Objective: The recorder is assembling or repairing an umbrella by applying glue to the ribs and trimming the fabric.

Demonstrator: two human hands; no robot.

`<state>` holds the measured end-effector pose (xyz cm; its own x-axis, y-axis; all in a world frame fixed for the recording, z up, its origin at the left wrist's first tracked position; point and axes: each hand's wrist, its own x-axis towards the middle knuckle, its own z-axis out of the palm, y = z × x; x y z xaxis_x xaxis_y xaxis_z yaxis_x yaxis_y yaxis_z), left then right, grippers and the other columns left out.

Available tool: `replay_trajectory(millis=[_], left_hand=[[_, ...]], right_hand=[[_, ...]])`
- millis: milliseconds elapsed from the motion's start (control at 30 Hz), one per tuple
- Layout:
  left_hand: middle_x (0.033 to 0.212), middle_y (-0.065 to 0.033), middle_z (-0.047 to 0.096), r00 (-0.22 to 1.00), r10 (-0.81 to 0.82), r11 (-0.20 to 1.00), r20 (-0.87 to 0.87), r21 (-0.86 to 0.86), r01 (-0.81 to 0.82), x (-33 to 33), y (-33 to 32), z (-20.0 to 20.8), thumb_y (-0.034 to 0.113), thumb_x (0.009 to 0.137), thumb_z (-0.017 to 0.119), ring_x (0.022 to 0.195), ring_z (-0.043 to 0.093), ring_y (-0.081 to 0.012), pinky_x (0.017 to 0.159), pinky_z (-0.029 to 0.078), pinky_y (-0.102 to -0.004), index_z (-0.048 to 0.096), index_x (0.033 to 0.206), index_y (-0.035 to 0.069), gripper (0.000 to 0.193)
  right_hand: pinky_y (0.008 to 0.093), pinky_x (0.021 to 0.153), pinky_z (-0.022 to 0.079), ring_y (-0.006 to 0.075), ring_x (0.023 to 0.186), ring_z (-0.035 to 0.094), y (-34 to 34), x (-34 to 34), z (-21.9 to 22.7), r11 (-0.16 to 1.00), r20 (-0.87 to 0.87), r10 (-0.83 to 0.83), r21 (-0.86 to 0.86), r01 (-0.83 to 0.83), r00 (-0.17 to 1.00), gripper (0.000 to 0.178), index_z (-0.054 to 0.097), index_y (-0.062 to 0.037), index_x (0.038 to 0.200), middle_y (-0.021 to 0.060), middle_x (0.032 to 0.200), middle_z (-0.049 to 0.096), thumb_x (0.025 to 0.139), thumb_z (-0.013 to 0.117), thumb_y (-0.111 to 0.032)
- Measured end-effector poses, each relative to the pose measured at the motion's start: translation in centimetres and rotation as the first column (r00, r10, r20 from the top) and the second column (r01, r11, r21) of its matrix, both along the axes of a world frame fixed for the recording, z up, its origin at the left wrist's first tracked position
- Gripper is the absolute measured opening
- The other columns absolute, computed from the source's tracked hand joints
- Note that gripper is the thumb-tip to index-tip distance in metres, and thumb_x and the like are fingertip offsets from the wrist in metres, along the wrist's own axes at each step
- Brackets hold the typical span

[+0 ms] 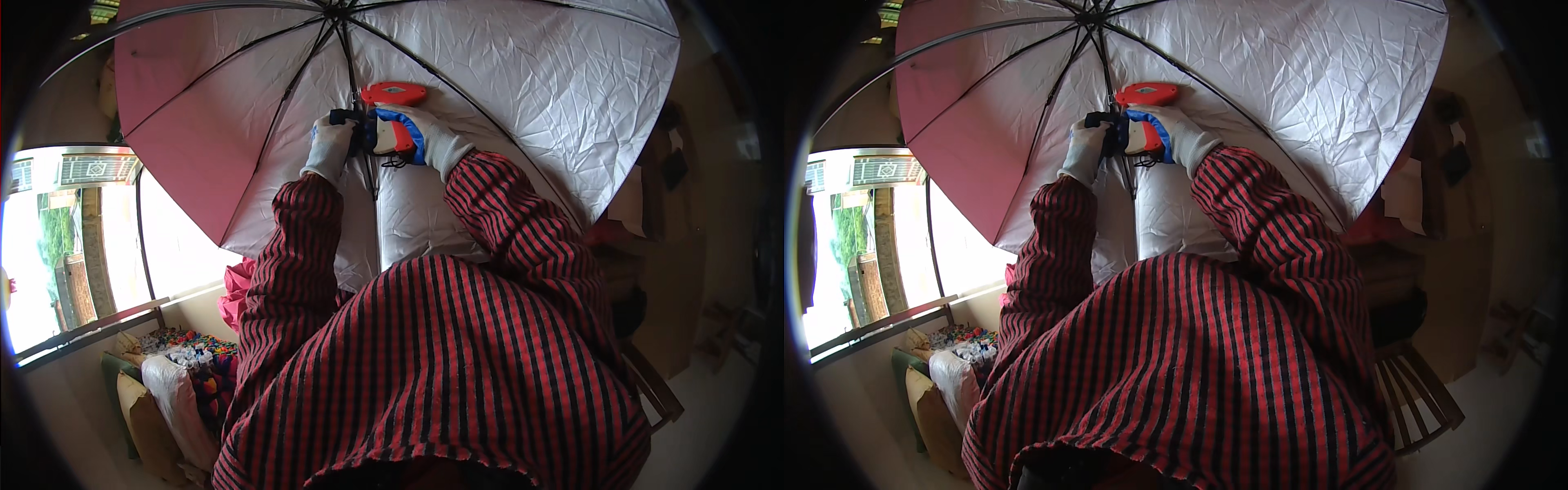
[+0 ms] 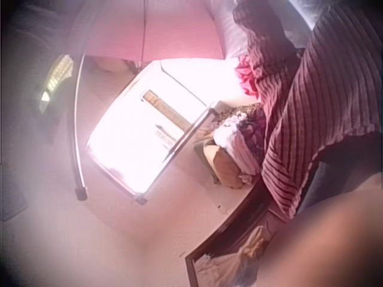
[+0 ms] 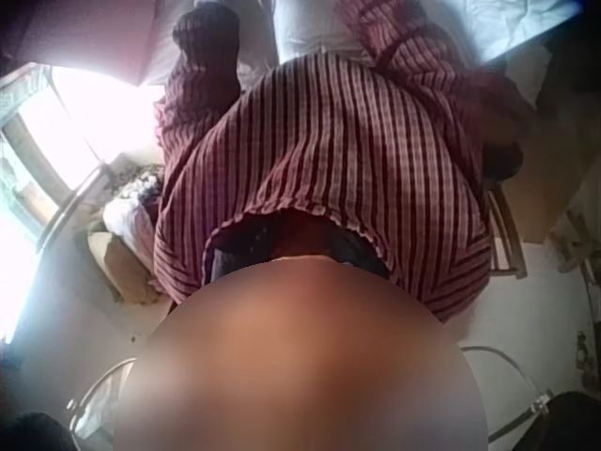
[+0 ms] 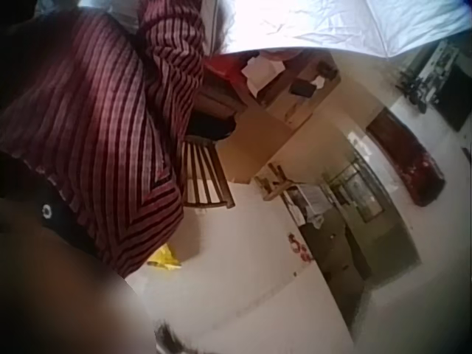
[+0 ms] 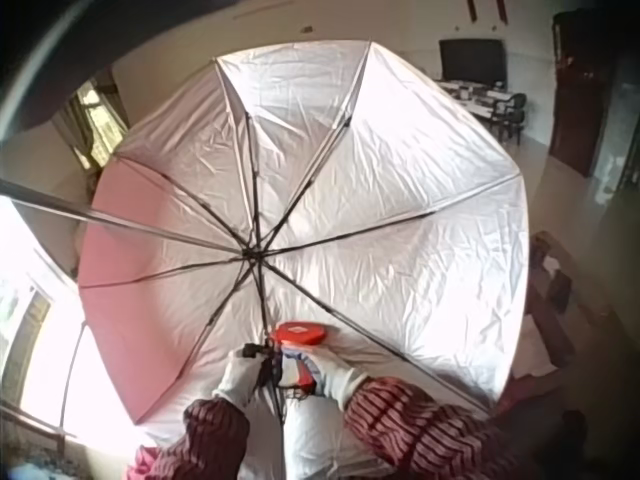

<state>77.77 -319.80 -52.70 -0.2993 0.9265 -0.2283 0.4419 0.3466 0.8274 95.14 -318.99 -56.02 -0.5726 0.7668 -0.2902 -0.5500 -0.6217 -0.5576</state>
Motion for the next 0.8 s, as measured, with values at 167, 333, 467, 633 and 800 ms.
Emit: replay_trajectory(millis=[167,333,467,633,800], left_hand=[[0.079,-0.0093,0.067,1.000,0.000,1.000,-0.029,0.024,0.001,-0.2,0.3,-0.2,0.010,0.078,0.064,0.068,0.064,-0.0161,0.060,0.052,-0.0289,0.064,0.092,-0.002,0.019],[0.076,-0.0080,0.066,0.998,0.019,1.000,0.054,0.024,-0.020,0.7,0.3,-0.1,0.011,0.078,0.064,0.064,0.063,-0.0158,0.057,0.050,-0.0284,0.065,0.092,0.000,0.018],[0.073,-0.0075,0.066,0.996,-0.018,0.999,0.091,0.046,0.014,-1.2,0.4,-1.6,0.014,0.078,0.064,0.061,0.062,-0.0157,0.053,0.049,-0.0292,0.067,0.092,0.003,0.018],[0.074,-0.0072,0.066,0.989,-0.043,0.999,0.140,0.025,0.040,-1.0,0.4,-1.7,0.014,0.078,0.064,0.064,0.062,-0.0161,0.056,0.049,-0.0296,0.066,0.093,0.003,0.019],[0.077,-0.0073,0.066,0.996,0.024,0.999,0.089,0.023,-0.026,-0.6,0.8,-2.0,0.014,0.078,0.064,0.066,0.063,-0.0162,0.058,0.049,-0.0298,0.066,0.094,0.003,0.019]], right_hand=[[0.0274,0.075,0.052,0.0140,0.084,0.064,0.2,0.1,0.2,0.986,-0.042,0.042,-0.160,-0.048,0.998,0.019,0.062,-0.0079,0.103,0.0046,0.097,0.066,0.089,0.056,-0.020],[0.0283,0.074,0.053,0.0151,0.082,0.065,1.8,-0.1,-3.6,0.990,0.188,-0.050,0.139,0.024,0.981,0.021,0.063,-0.0080,0.103,0.0051,0.097,0.067,0.088,0.059,-0.022],[0.0304,0.073,0.054,0.0166,0.082,0.066,0.5,0.0,0.3,0.999,0.176,-0.025,0.033,0.020,0.984,0.021,0.063,-0.0077,0.102,0.0062,0.096,0.067,0.088,0.058,-0.022],[0.0307,0.077,0.054,0.0167,0.087,0.066,1.0,-0.4,-1.3,0.994,0.129,0.031,0.101,-0.044,0.991,0.032,0.058,-0.0067,0.112,0.0062,0.101,0.066,0.087,0.060,-0.026],[0.0310,0.078,0.054,0.0169,0.087,0.066,0.5,0.4,-0.1,0.980,-0.072,0.070,-0.182,-0.082,0.995,0.032,0.057,-0.0065,0.113,0.0064,0.100,0.066,0.087,0.059,-0.025]])
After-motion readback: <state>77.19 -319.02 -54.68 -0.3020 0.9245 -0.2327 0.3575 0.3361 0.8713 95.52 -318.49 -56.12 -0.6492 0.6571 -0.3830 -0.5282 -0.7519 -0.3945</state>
